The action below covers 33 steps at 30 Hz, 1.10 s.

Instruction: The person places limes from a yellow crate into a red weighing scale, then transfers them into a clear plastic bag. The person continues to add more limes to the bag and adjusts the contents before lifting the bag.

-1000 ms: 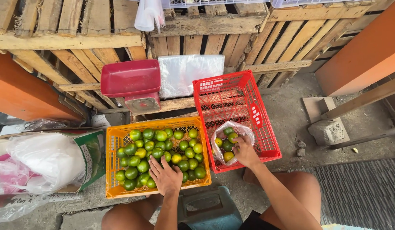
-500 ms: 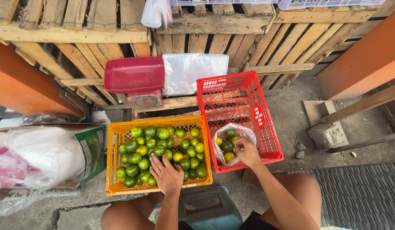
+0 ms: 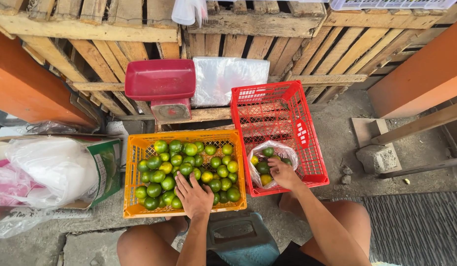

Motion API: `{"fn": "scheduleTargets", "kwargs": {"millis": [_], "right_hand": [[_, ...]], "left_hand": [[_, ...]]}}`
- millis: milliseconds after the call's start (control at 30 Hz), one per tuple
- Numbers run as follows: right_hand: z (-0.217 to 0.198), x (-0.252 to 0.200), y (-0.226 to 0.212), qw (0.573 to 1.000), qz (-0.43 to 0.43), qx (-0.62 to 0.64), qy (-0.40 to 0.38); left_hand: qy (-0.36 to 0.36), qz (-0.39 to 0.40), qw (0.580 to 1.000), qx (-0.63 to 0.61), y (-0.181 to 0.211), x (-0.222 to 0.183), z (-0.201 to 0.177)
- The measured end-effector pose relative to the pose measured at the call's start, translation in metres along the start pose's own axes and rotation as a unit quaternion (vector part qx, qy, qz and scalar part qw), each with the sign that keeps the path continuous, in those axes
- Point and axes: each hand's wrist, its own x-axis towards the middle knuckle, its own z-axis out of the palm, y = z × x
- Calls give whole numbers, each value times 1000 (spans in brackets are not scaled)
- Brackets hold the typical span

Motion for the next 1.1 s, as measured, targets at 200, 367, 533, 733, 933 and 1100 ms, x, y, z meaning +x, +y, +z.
{"fn": "scheduleTargets", "kwargs": {"millis": [200, 367, 533, 733, 933, 1100], "right_hand": [[-2, -3, -7, 1000, -8, 23, -7], [18, 9, 16, 984, -95, -61, 136], [16, -16, -4, 941, -182, -124, 257], [12, -24, -15, 916, -205, -128, 321], [6, -28, -19, 912, -211, -89, 340], [-3, -32, -24, 931, -195, -20, 308]], "left_hand": [[7, 6, 1000, -6, -1, 1, -1], [8, 4, 1000, 7, 0, 0, -3], [-10, 2, 1000, 14, 2, -1, -11], [-21, 13, 1000, 16, 0, 0, -6], [6, 20, 999, 27, -3, 1, 4], [-14, 23, 1000, 16, -3, 3, -4]]}}
